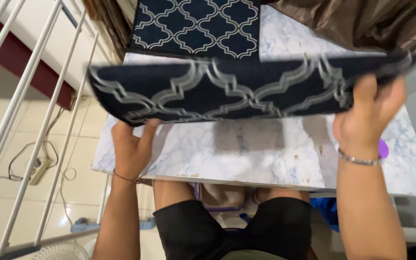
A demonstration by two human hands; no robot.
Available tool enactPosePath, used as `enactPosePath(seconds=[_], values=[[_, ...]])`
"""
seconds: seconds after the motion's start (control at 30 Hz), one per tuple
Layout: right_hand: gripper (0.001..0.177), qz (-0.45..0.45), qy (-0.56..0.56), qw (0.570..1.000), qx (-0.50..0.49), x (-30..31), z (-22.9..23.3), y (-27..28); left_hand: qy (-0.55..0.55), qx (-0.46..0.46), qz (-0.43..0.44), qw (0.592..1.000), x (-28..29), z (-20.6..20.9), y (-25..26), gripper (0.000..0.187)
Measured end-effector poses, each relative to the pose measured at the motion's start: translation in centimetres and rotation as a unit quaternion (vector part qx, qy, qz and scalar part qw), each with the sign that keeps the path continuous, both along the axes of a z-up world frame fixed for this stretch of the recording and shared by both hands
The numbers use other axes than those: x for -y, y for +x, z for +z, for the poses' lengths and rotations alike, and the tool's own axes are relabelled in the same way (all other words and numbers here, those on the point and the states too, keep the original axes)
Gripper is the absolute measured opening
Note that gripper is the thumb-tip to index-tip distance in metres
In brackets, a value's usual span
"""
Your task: The person uses a lint roller to remove debris from several black and white patterned place mats on a marble-topped surface, occasionally turning the mats over or adjusting their position.
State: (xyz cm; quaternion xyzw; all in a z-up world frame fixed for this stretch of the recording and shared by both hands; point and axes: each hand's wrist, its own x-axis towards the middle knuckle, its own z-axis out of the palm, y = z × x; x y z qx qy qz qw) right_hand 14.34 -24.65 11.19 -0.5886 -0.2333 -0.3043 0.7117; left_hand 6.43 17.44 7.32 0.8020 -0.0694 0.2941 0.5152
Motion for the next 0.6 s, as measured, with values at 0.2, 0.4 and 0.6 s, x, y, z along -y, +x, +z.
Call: enactPosePath(seconds=[0.2, 0.4, 0.6], values=[[0.069, 0.044, -0.141, 0.979, -0.139, -1.9, 2.9, 1.6, -0.087, 0.097, 0.005, 0.992, -1.4, 3.0, -0.3, 0.026], [0.058, 0.107, -0.081, 0.962, -0.237, -2.5, -4.1, 0.2, -0.242, -0.160, -0.077, 0.954, -2.2, 4.5, -0.3, 0.044], [0.058, -0.047, 0.047, 0.987, -0.146, -0.6, -5.9, -1.8, -0.569, -0.176, -0.220, 0.772, 1.4, 4.2, 0.1, 0.059]])
